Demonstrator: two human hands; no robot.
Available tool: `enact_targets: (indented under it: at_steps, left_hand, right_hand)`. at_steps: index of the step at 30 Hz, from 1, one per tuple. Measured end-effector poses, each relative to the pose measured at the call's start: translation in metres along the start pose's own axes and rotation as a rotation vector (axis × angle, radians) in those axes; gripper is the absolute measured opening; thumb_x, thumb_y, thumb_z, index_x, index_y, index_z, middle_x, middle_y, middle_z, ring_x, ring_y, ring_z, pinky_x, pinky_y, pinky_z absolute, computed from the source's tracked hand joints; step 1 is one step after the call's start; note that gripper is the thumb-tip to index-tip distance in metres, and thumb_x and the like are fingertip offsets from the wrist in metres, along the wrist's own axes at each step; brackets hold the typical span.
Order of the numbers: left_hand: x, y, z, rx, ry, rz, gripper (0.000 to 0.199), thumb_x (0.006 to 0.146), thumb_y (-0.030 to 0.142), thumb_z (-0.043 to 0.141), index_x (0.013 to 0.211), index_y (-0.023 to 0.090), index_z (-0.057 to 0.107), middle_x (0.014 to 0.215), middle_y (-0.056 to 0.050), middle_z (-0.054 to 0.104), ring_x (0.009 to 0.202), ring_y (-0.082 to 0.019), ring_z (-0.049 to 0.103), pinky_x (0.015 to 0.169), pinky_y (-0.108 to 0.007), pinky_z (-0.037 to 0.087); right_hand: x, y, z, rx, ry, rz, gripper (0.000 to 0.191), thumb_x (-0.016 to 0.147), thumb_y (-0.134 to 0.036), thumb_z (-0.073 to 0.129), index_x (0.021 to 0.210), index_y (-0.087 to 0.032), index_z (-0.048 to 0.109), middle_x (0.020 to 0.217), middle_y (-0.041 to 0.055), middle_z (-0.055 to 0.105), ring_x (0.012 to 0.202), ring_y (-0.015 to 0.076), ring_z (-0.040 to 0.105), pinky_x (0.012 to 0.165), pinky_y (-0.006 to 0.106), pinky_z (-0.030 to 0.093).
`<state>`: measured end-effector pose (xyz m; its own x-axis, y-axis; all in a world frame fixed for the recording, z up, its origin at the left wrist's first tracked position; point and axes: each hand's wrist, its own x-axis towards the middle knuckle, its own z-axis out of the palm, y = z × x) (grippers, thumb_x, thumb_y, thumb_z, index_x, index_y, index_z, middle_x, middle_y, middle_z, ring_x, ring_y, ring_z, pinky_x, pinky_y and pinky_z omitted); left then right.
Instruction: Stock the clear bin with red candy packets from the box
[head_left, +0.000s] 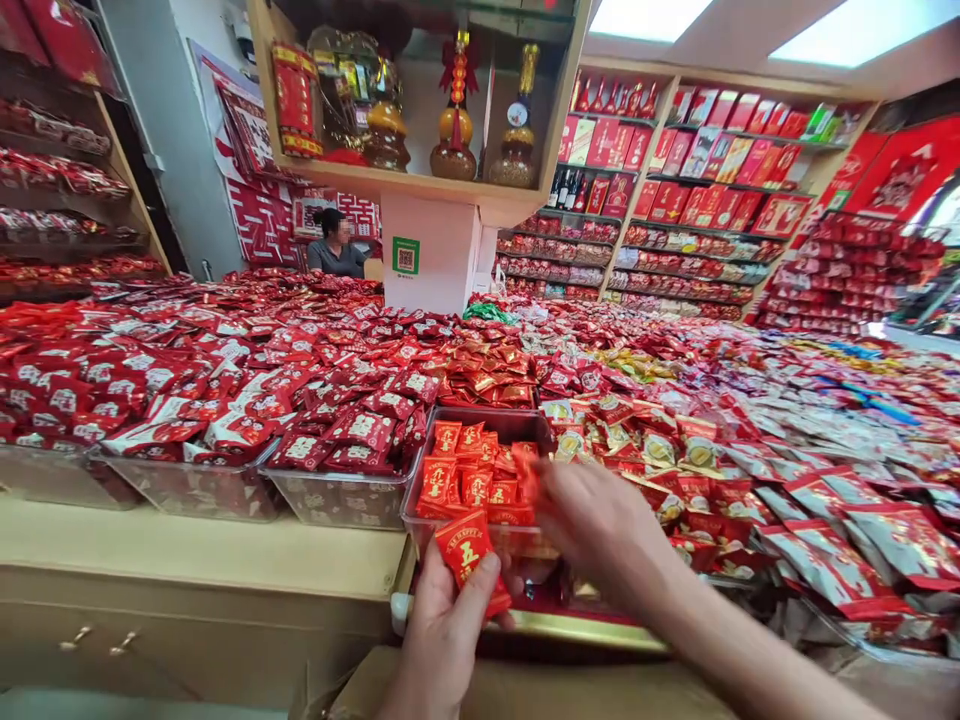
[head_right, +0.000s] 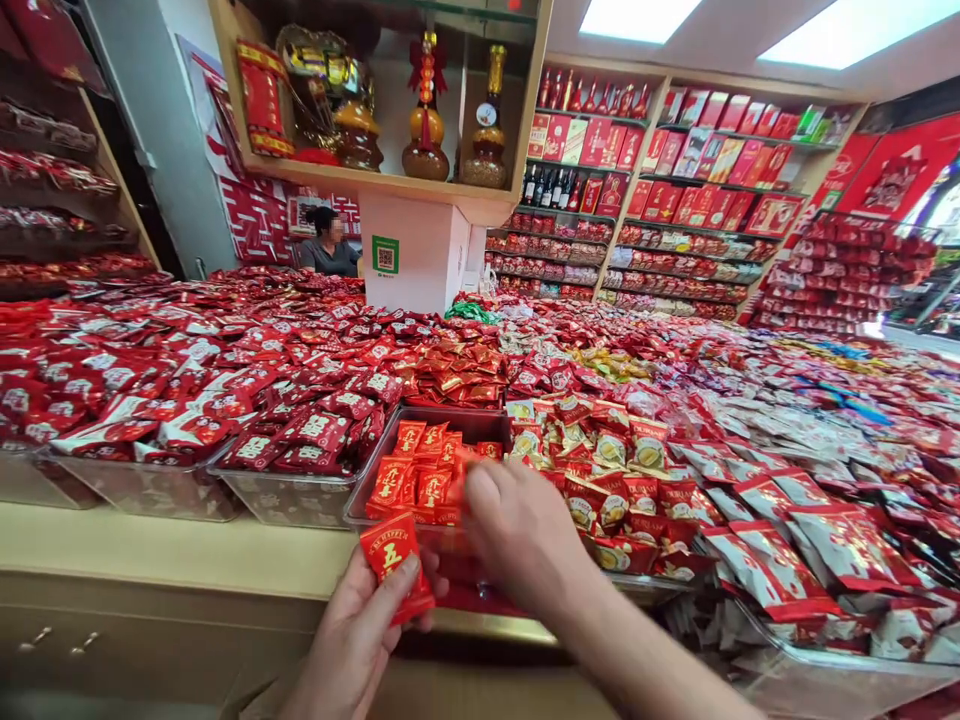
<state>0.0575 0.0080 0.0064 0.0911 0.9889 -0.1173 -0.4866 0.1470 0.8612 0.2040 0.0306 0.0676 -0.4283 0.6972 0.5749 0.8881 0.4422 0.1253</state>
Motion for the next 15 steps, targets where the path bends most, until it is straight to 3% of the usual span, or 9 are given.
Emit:
enact_targets:
  at_steps: [2,7,11,15]
  left_hand:
    - [0.000,0.002,0.000,0.022,0.007,0.003,0.029,0.069,0.027,0.064,0.093,0.018,0.051,0.074,-0.001,0.066,0.064,-0.017,0.064,0.046,-0.021,0.046]
    - [0.005,-0.003,-0.002,0.034,0.060,0.011,0.032,0.064,0.026,0.067,0.089,0.016,0.050,0.069,-0.002,0.066,0.056,-0.016,0.062,0.040,-0.019,0.043]
    - [0.007,-0.007,-0.004,0.051,0.038,0.029,0.028,0.064,0.029,0.067,0.085,0.016,0.052,0.066,-0.002,0.064,0.056,-0.015,0.061,0.040,-0.019,0.042]
    - [0.005,-0.008,-0.006,0.070,0.016,0.021,0.027,0.065,0.029,0.066,0.085,0.016,0.054,0.069,-0.003,0.064,0.058,-0.015,0.061,0.041,-0.019,0.042]
  right_hand:
    - [0.033,0.010,0.011,-0.147,-0.289,0.056,0.012,0.079,-0.011,0.042,0.081,-0.014,0.053,0.077,0.0091,0.064,0.071,0.0221,0.060,0.059,0.031,0.045]
    - [0.086,0.024,0.061,-0.183,-0.508,-0.032,0.013,0.081,-0.010,0.046,0.086,-0.012,0.058,0.081,0.0073,0.064,0.073,0.0184,0.062,0.061,0.029,0.048]
    - [0.092,0.027,0.093,-0.210,-0.615,-0.014,0.017,0.086,-0.022,0.047,0.094,-0.011,0.057,0.089,0.0054,0.062,0.079,0.0157,0.060,0.068,0.033,0.050]
    - [0.087,0.027,0.103,-0.185,-0.705,-0.018,0.018,0.086,-0.024,0.048,0.096,-0.011,0.057,0.095,0.0060,0.061,0.081,0.0155,0.059,0.070,0.033,0.050]
